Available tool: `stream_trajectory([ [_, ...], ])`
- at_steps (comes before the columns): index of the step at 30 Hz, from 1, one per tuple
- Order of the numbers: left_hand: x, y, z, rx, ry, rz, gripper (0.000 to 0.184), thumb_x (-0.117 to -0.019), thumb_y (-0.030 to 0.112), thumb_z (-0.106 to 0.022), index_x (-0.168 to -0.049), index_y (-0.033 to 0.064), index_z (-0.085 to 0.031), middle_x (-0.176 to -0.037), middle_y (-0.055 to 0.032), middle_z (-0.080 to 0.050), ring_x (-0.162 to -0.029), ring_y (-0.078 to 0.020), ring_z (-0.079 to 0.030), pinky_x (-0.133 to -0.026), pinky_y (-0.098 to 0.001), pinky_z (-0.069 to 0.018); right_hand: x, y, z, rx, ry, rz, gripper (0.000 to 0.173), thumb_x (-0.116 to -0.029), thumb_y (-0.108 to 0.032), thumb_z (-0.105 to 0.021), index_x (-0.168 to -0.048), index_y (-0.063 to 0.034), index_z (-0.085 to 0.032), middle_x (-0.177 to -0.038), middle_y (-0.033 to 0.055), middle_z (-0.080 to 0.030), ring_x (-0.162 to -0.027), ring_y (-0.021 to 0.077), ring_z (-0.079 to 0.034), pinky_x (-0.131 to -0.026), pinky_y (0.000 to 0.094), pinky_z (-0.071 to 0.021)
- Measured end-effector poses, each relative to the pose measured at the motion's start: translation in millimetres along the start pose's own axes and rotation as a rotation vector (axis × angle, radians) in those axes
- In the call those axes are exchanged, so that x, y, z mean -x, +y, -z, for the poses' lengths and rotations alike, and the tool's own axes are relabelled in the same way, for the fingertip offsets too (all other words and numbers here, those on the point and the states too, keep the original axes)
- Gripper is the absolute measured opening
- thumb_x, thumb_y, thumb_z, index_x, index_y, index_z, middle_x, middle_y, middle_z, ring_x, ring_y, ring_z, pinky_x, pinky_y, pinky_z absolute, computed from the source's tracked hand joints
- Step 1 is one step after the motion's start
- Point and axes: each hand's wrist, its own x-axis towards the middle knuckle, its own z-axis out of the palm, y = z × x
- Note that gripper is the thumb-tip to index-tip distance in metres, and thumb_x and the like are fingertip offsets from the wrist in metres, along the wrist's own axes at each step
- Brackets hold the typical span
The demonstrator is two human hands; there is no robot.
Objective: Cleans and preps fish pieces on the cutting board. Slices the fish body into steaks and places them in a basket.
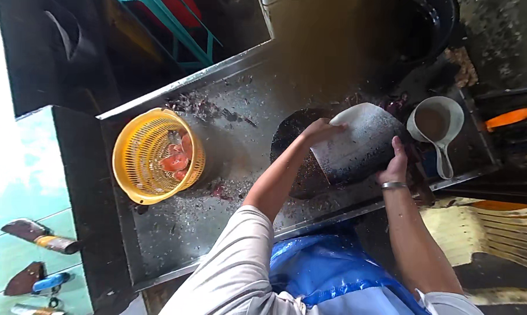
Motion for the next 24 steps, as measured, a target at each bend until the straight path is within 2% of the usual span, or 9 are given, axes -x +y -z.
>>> stream_trajectory([
  [3, 5, -17, 13, -0.13, -0.081, -0.063, 0.064, -0.0874, 0.046, -0.079, -0.136, 0.0076, -0.061, -0.119, -0.0166, -0.071, -0.107, -0.028, -0.07, -0.097, -0.0533, -0.0557, 4, 16, 20, 0.058, 0.029, -0.069, 0.061, -0.0959, -0.044, -0.071, -0.147, -0.0191, -0.049, -0.14, 0.0062, -0.063, -0.129, 0.0242, -0.061, -0.103, 0.051, -0.0555],
  [5, 17, -32, 25, -0.189, -0.152, -0.119, 0.095, -0.0749, 0.024, -0.091, -0.154, 0.0119, -0.041, -0.139, -0.0181, -0.061, -0.122, -0.0309, -0.064, -0.104, -0.054, -0.0526, 5, 17, 30, 0.115, 0.064, -0.126, 0.062, -0.0945, -0.029, -0.074, -0.148, -0.0169, -0.046, -0.134, 0.0107, -0.064, -0.117, 0.0271, -0.067, -0.093, 0.0491, -0.0599],
  [7, 41, -46, 30, -0.137, -0.183, -0.164, 0.122, -0.0631, 0.008, -0.097, -0.161, 0.0174, -0.025, -0.148, -0.0176, -0.054, -0.128, -0.0306, -0.061, -0.106, -0.0513, -0.0528, 13, 14, 36, 0.147, 0.063, -0.171, 0.054, -0.0987, -0.022, -0.069, -0.146, -0.0126, -0.046, -0.128, 0.0141, -0.065, -0.107, 0.0285, -0.07, -0.088, 0.0475, -0.0625],
  [8, 51, -55, 29, -0.099, -0.171, -0.175, 0.125, -0.0618, 0.006, -0.097, -0.162, 0.0181, -0.023, -0.149, -0.0176, -0.054, -0.128, -0.0299, -0.06, -0.106, -0.05, -0.0528, 17, 14, 39, 0.157, 0.064, -0.186, 0.05, -0.0997, -0.019, -0.067, -0.145, -0.0102, -0.048, -0.128, 0.0155, -0.064, -0.105, 0.0293, -0.071, -0.087, 0.0476, -0.0633],
  [10, 60, -72, 24, -0.016, -0.114, -0.177, 0.116, -0.0653, 0.007, -0.096, -0.16, 0.0166, -0.03, -0.142, -0.0192, -0.059, -0.123, -0.0301, -0.064, -0.103, -0.0495, -0.0555, 20, 16, 42, 0.157, 0.067, -0.206, 0.051, -0.0999, -0.019, -0.067, -0.145, -0.0094, -0.047, -0.13, 0.0171, -0.063, -0.104, 0.0305, -0.071, -0.086, 0.0481, -0.0636],
  [14, 66, -83, 20, 0.094, 0.012, -0.169, 0.08, -0.083, 0.01, -0.085, -0.152, 0.0067, -0.045, -0.132, -0.0201, -0.066, -0.111, -0.0279, -0.069, -0.099, -0.0455, -0.0571, 20, 23, 43, 0.191, 0.071, -0.192, 0.056, -0.0986, -0.027, -0.07, -0.147, -0.0116, -0.047, -0.13, 0.0164, -0.063, -0.103, 0.0304, -0.071, -0.084, 0.0478, -0.0638],
  [19, 54, -90, 17, 0.053, 0.125, -0.102, 0.051, -0.0988, 0.023, -0.07, -0.146, 0.0102, -0.053, -0.126, -0.0154, -0.069, -0.102, -0.0271, -0.071, -0.087, -0.048, -0.0595, 17, 19, 53, 0.319, 0.043, -0.195, 0.056, -0.0972, -0.035, -0.072, -0.143, -0.0104, -0.052, -0.126, 0.016, -0.066, -0.097, 0.0297, -0.073, -0.082, 0.0468, -0.0642],
  [21, 51, -96, 14, -0.015, 0.288, -0.103, 0.04, -0.1016, 0.025, -0.065, -0.138, 0.0105, -0.06, -0.116, -0.0121, -0.073, -0.1, -0.0237, -0.072, -0.089, -0.0472, -0.0601, 12, 12, 66, 0.467, 0.051, -0.086, 0.055, -0.0983, -0.035, -0.071, -0.144, -0.01, -0.051, -0.123, 0.0177, -0.067, -0.092, 0.0319, -0.074, -0.077, 0.0489, -0.0651],
  [24, 79, -114, 16, -0.015, 0.604, -0.132, 0.028, -0.1028, 0.023, -0.06, -0.126, 0.0089, -0.068, -0.111, -0.0108, -0.073, -0.097, -0.0209, -0.072, -0.09, -0.0459, -0.0597, -5, -9, 84, 0.893, 0.068, 0.276, 0.035, -0.1026, -0.018, -0.06, -0.134, -0.0024, -0.06, -0.119, 0.0182, -0.068, -0.091, 0.0273, -0.074, -0.082, 0.0463, -0.0647],
])
